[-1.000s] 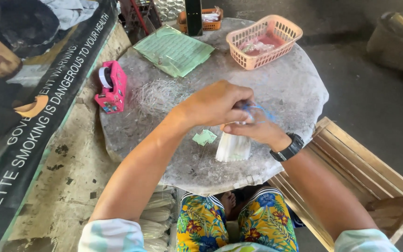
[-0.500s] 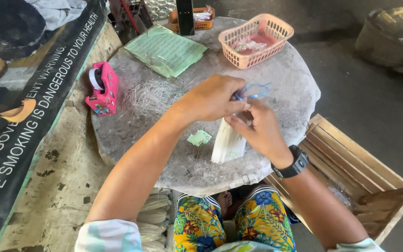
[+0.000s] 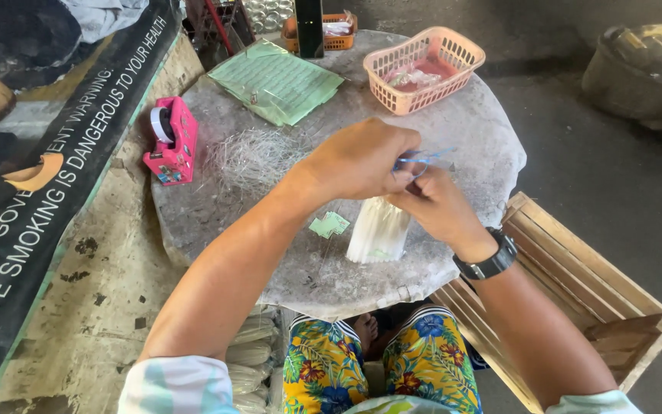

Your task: Bundling white candles into plastic bags and tying them with blue string

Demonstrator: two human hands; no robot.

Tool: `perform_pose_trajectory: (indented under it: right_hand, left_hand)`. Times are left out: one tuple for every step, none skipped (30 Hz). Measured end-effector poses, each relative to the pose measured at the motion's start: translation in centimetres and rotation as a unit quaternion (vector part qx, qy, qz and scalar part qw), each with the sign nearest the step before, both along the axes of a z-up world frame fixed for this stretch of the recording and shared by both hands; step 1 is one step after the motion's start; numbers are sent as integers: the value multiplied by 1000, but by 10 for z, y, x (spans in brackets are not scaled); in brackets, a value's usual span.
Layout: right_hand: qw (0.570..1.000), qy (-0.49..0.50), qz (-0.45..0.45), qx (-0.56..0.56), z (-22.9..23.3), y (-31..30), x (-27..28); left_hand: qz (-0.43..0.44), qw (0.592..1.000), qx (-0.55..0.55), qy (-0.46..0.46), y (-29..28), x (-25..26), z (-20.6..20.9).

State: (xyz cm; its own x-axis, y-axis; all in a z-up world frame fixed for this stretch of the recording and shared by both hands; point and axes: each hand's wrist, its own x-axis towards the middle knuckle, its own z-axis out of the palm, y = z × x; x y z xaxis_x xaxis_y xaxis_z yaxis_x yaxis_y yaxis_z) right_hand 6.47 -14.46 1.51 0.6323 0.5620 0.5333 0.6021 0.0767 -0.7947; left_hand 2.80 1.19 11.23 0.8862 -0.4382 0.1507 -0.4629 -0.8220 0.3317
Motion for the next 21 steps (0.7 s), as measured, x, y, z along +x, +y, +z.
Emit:
perform_pose_trajectory:
  right_hand:
    - [999, 14, 33, 15, -4, -2, 2]
    - [999, 13, 33, 15, 4, 3, -3]
    - [998, 39, 44, 30, 11, 9, -8]
    - [995, 64, 57, 43, 18, 14, -13]
    - [995, 63, 57, 42, 15, 8, -11]
    - [997, 61, 42, 20, 11, 3, -8]
    - [998, 59, 27, -2, 7, -3, -6]
    - [998, 60, 27, -3, 9, -1, -9]
    - [999, 25, -10, -28, 12, 0, -11]
    - [997, -10, -47, -52, 14, 1, -14]
    - [997, -9, -49, -53, 18, 3, -18]
    - [995, -30, -66, -66, 22, 5, -21]
    - [992, -51, -82, -80, 26, 7, -25]
    - [992, -51, -81, -80, 27, 8, -26]
    - [993, -44, -79, -73, 29, 8, -28]
    - [994, -34, -78, -65, 30, 8, -29]
    - [994, -33, -77, -66, 30, 7, -28]
    - [996, -23, -62, -58, 29, 6, -28]
    - [998, -13, -47, -50, 29, 5, -27]
    - [998, -13, -44, -50, 24, 1, -20]
    - [996, -19, -40, -75, 18, -3, -13]
  left_hand:
    - [-4, 1000, -10, -4, 1, 1, 0]
    - [-5, 1000, -9, -5, 0, -1, -2]
    - [16, 1000, -17, -4, 0, -2, -3]
    - [39, 999, -26, -2, 1, -4, -4]
    - [40, 999, -26, -3, 4, 1, -10]
    - [47, 998, -42, 2, 7, 6, -16]
    - [54, 997, -58, 7, 11, 11, -23]
    - [54, 997, -59, 8, 10, 10, -22]
    - [62, 996, -62, 9, 10, 8, -22]
    - [70, 995, -65, 12, 9, 7, -22]
    - [69, 995, -66, 13, 9, 6, -19]
    - [60, 996, -57, 16, 9, 5, -17]
    - [52, 997, -49, 20, 9, 3, -14]
    - [53, 997, -49, 19, 9, -4, -5]
    - [19, 997, -62, 45, 10, -11, 5]
    - [-16, 994, -75, 73, 10, -18, 14]
    - [-15, 994, -75, 75, 10, -18, 13]
    - [-15, 997, -44, 54, 10, -18, 12]
    - [-14, 999, -12, 34, 10, -19, 11]
    - [-12, 999, -13, 35, 11, -14, 6]
    - [-8, 999, -28, 21, 12, -9, 1]
